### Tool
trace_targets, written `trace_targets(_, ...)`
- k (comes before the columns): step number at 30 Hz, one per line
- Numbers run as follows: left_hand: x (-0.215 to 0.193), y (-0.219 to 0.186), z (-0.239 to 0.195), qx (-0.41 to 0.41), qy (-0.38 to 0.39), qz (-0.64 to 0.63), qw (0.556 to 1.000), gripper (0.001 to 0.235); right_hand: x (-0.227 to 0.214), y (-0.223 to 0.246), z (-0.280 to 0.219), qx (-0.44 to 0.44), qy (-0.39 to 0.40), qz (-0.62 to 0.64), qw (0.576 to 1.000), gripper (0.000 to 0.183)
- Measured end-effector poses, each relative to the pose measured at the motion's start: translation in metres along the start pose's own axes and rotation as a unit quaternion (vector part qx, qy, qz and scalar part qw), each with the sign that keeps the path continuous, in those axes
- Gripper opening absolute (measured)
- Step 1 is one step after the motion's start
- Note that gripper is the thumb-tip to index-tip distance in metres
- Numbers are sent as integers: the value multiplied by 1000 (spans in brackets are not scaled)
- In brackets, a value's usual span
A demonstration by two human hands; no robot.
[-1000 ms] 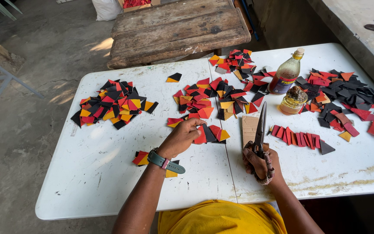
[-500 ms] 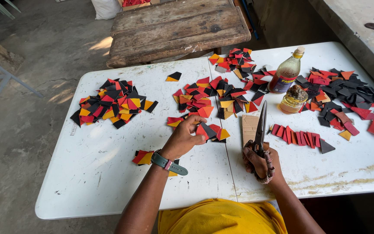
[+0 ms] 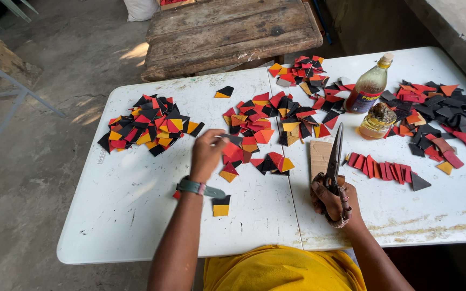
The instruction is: The person arranges small triangular colored pieces on a cardboard base, applying adhesive from a small jar and using shears to trim edges. The person repeatedly picks up pieces, aligns them, and places them into a pattern on the table.
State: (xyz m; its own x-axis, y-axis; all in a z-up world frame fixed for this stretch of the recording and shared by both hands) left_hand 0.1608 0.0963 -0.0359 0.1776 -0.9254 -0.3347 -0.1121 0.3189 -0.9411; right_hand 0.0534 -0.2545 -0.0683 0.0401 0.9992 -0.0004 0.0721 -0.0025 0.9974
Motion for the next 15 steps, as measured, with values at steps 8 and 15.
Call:
trace_targets(8, -77, 40, 30, -2, -101, 126, 987, 25, 1, 0, 1, 11, -8, -9, 1000, 29)
trace_targets(15, -38, 36, 38, -118, 54, -47, 990, 15, 1, 1, 2, 3, -9, -10, 1000, 27)
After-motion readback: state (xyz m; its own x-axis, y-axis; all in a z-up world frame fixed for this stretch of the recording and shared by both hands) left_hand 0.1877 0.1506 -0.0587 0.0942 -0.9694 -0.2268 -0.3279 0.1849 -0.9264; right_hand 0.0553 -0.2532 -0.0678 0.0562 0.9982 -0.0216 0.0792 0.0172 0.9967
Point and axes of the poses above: each hand's wrist, its own z-axis towards the middle knuckle, its own x-axis out of the palm, y = z × x, the point moved 6 cm from there along z, towards the middle knuckle, and after that the axes turned 6 degrees about -x, right-handed, at the moved point
